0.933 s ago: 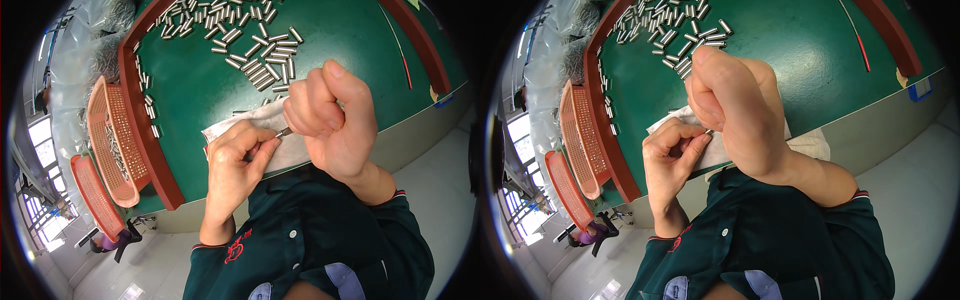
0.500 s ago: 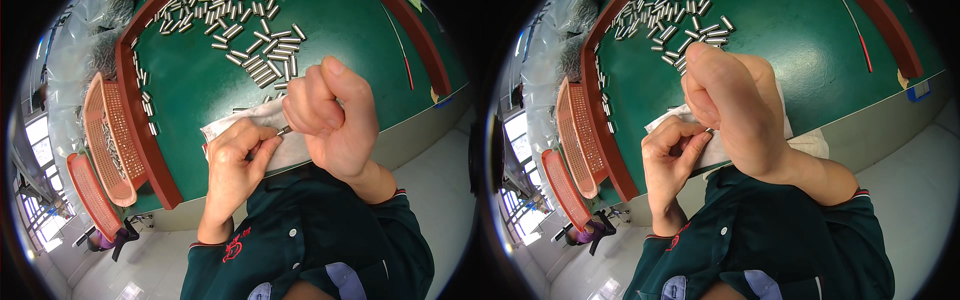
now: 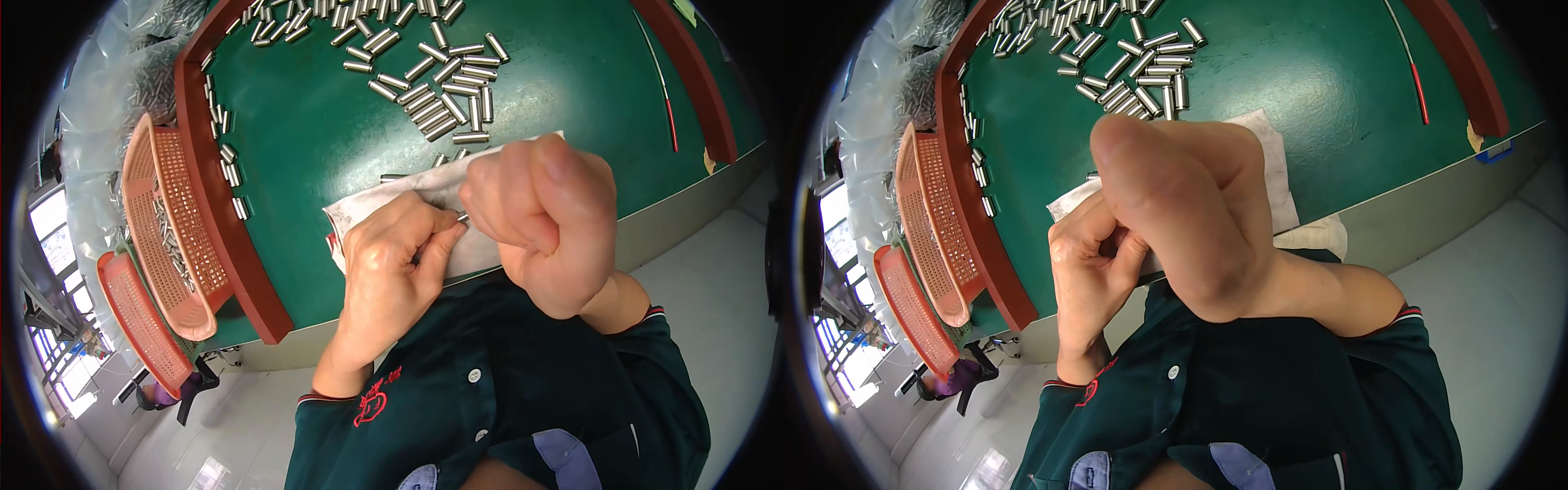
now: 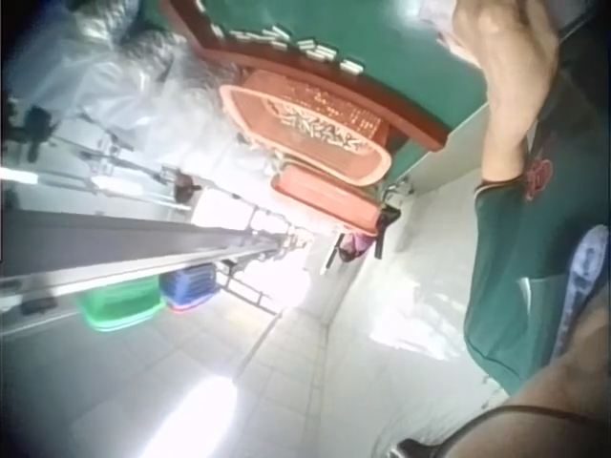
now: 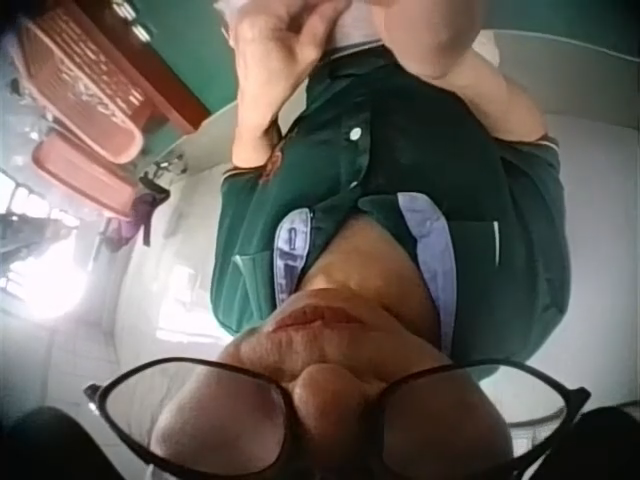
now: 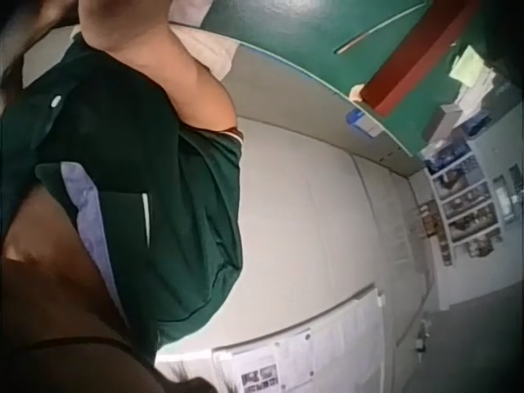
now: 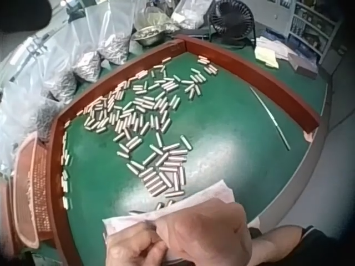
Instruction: Assembling small cylindrical metal components on a workbench.
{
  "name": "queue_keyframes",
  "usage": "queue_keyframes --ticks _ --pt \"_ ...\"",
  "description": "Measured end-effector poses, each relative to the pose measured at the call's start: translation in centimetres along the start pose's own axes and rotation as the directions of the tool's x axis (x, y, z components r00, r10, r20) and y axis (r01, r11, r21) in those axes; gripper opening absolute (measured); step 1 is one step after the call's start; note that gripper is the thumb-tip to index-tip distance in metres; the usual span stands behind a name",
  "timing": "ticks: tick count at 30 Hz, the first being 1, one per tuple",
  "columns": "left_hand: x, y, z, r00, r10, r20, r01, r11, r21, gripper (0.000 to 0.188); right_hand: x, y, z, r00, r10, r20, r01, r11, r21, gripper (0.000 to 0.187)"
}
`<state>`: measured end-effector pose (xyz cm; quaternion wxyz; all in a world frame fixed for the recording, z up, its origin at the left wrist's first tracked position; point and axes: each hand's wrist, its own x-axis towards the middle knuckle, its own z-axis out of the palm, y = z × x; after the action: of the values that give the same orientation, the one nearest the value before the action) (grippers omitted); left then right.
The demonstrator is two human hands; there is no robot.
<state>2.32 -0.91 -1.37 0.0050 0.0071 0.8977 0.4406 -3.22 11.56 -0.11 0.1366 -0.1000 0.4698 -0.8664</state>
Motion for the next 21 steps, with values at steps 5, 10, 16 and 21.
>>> queue_keyframes --ticks 5,10,16,21 --pt "-0.2 0.3 -0.4 1.000 0.017 0.002 -0.017 1.000 -0.021 0.008 0.0 0.1 0.3 0.999 0.022 -0.028 -0.023 0.998 -0.058 0.042" --pt "-0.5 0.3 0.3 0.997 0.043 -0.064 -0.041 0.999 0.031 0.008 0.1 0.1 0.6 1.000 -0.020 -0.024 0.017 0.996 -0.092 0.042" --pt "-1.4 -1.2 -1.6 0.995 -0.094 0.033 0.074 0.483 -0.873 0.010 -0.4 0.1 0.0 0.999 -0.027 -0.045 0.027 1.000 -0.005 0.042" --pt "-0.4 -1.0 -3.1 0.975 -0.216 0.040 0.092 0.235 -0.968 0.018 -0.2 0.0 -0.2 0.999 0.016 -0.039 -0.013 0.996 0.088 0.042"
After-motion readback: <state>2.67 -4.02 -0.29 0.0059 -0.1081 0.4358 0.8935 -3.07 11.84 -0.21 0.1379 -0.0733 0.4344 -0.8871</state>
